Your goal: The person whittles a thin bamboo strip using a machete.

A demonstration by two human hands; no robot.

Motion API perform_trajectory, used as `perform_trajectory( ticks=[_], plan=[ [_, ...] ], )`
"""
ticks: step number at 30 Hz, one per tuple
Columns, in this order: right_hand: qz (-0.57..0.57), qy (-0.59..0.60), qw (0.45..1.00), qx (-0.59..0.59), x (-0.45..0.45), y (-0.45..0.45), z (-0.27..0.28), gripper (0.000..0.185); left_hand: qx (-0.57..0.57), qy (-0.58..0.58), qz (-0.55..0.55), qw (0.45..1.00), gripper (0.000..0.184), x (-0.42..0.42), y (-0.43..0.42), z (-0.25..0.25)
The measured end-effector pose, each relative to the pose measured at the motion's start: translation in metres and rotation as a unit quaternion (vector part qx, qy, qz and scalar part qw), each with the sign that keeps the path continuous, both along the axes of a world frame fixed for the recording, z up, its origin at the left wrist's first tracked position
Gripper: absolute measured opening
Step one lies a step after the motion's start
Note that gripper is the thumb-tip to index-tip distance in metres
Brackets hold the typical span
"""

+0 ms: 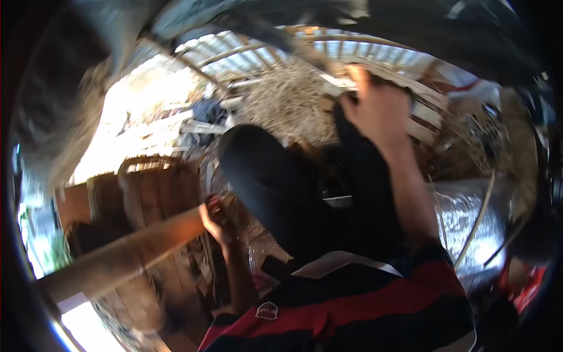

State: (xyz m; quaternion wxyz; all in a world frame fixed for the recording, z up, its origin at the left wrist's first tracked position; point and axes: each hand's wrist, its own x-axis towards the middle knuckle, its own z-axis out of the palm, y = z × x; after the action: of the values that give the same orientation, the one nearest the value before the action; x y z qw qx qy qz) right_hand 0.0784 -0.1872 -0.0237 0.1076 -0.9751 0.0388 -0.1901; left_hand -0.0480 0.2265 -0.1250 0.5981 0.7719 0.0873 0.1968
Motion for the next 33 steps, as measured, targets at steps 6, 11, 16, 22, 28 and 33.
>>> perform_trajectory(
  ticks=[6,11,16,22,28,33],
  plan=[
    [0.003,-0.084,0.995,-0.055,-0.003,-0.013,0.003,0.043,0.338,0.195,-0.144,0.909,0.029,-0.024,-0.057,-0.036],
    [0.021,-0.106,0.991,-0.077,0.003,-0.027,-0.001,0.040,0.358,0.189,-0.129,0.905,0.027,-0.021,-0.078,-0.052],
    [-0.043,-0.063,0.992,-0.104,0.005,-0.034,-0.001,0.038,0.467,0.107,-0.030,0.877,0.024,0.005,-0.059,-0.028],
    [-0.038,-0.037,0.991,-0.119,0.007,-0.041,-0.002,0.037,0.604,0.407,-0.127,0.674,0.027,0.070,0.030,-0.029],
    [-0.009,-0.072,0.990,-0.125,0.008,-0.041,-0.002,0.037,0.422,0.500,-0.251,0.713,0.035,0.089,0.089,-0.090],
    [-0.026,-0.060,0.992,-0.112,0.008,-0.043,-0.001,0.039,0.207,0.640,-0.259,0.693,0.037,0.137,0.121,-0.161]
  ],
)
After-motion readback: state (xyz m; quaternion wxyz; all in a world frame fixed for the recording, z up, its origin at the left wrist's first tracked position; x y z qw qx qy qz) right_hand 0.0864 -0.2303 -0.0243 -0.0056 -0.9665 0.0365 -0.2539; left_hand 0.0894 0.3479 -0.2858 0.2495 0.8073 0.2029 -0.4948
